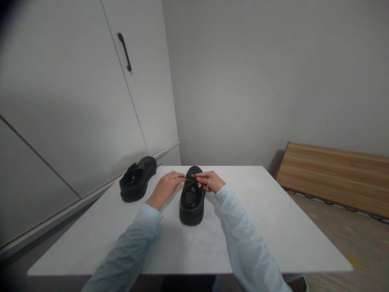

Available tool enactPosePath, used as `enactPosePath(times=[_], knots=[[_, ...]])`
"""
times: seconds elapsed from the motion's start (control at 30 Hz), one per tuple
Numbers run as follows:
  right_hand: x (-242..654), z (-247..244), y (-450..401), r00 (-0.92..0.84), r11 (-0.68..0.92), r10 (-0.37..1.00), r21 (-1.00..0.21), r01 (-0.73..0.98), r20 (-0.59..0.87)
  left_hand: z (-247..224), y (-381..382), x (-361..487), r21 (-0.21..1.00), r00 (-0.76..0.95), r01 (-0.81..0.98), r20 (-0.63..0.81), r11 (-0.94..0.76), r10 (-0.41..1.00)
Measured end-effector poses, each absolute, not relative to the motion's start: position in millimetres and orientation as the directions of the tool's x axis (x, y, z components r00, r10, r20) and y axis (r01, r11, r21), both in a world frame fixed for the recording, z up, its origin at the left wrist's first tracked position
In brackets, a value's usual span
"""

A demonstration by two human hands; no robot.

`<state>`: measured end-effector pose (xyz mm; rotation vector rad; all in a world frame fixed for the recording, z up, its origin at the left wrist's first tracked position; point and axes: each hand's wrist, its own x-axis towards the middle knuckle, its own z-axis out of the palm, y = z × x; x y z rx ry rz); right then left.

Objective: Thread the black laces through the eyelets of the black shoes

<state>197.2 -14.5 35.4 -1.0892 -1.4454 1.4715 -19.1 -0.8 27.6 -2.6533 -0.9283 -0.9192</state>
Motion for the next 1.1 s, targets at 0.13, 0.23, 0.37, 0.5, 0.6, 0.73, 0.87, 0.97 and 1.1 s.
enactPosePath(times=[0.13, 0.23, 0.37, 0.5, 0.6, 0.73, 0.87, 0.97, 1.1], knots=[[197.6, 37.0, -14.5, -0.290, -0.045, 0.954, -0.995, 0.087, -0.069, 22.2, 2.7, -12.8, 0.005, 0.579, 0.626, 0.666, -0.780, 0.470], [196.1, 38.2, -14.7, -0.261, -0.053, 0.962, -0.992, 0.113, -0.081, 17.0, 6.3, -6.6, 0.074, 0.526, 0.616, 0.702, -0.784, 0.480], [192.5, 40.2, -15.7, -0.219, -0.049, 0.972, -0.987, 0.154, -0.082, 11.0, 9.8, 1.8, 0.246, 0.396, 0.541, 0.769, -0.804, 0.502], [188.9, 44.9, -18.6, -0.214, -0.006, 0.975, -0.976, 0.217, -0.054, 8.0, 10.7, 8.2, 0.388, 0.237, 0.482, 0.805, -0.786, 0.543], [187.4, 47.5, -20.0, -0.223, 0.087, 0.975, -0.949, 0.302, 0.018, 6.9, 12.2, 11.5, 0.499, 0.167, 0.440, 0.771, -0.747, 0.614], [187.1, 45.5, -18.0, -0.214, 0.231, 0.966, -0.852, 0.470, 0.144, 8.1, 15.0, 14.9, 0.684, 0.155, 0.342, 0.636, -0.645, 0.756], [185.3, 45.3, -18.8, -0.193, 0.293, 0.956, -0.687, 0.666, 0.221, 11.8, 15.1, 16.6, 0.831, 0.197, 0.240, 0.464, -0.501, 0.864], [182.0, 49.4, -24.3, -0.166, 0.274, 0.957, -0.557, 0.784, 0.237, 13.2, 14.6, 15.9, 0.899, 0.236, 0.150, 0.371, -0.411, 0.898], [176.8, 54.3, -32.3, -0.168, 0.264, 0.954, -0.428, 0.864, 0.249, 13.8, 15.4, 13.6, 0.935, 0.279, 0.087, 0.308, -0.344, 0.910]])
